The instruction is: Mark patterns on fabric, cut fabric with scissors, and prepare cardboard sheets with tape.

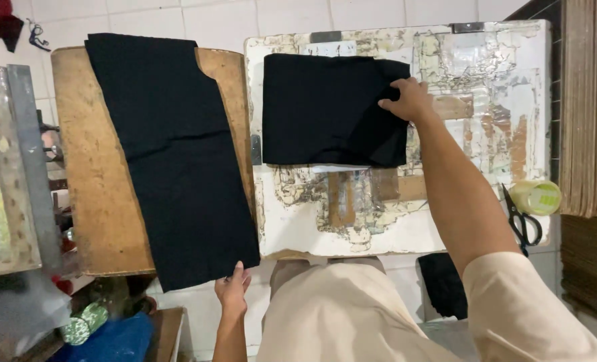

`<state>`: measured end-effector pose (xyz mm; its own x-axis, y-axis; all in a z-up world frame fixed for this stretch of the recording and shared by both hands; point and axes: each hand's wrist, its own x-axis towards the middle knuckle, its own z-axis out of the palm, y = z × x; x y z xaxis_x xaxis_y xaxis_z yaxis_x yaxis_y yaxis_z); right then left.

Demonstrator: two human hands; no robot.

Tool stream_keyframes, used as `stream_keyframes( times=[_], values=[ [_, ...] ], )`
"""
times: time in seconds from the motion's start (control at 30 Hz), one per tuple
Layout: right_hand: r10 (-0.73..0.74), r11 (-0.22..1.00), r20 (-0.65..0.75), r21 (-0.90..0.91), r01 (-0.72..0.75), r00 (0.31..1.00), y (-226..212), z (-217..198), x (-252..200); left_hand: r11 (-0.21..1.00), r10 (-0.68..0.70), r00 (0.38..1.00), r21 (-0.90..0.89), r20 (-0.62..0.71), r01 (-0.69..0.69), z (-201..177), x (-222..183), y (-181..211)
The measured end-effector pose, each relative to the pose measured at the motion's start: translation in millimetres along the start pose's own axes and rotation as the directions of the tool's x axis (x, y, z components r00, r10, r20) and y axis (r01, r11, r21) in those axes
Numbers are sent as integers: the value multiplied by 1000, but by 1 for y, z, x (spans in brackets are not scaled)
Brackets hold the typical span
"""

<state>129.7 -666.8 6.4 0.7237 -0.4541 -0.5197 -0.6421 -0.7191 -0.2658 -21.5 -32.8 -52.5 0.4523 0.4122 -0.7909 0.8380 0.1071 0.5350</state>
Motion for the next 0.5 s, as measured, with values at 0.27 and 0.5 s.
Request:
stream_keyframes(
  times=[0.27, 0.5],
  values=[
    [189, 884, 210, 388, -260, 959, -21, -38, -40, 972, -66, 982, -209, 178, 104, 2, -16, 1],
    [-312, 814, -714, 139, 563, 627, -80, -23, -78, 853, -95, 965, 519, 245, -48, -12, -10, 20]
  ],
)
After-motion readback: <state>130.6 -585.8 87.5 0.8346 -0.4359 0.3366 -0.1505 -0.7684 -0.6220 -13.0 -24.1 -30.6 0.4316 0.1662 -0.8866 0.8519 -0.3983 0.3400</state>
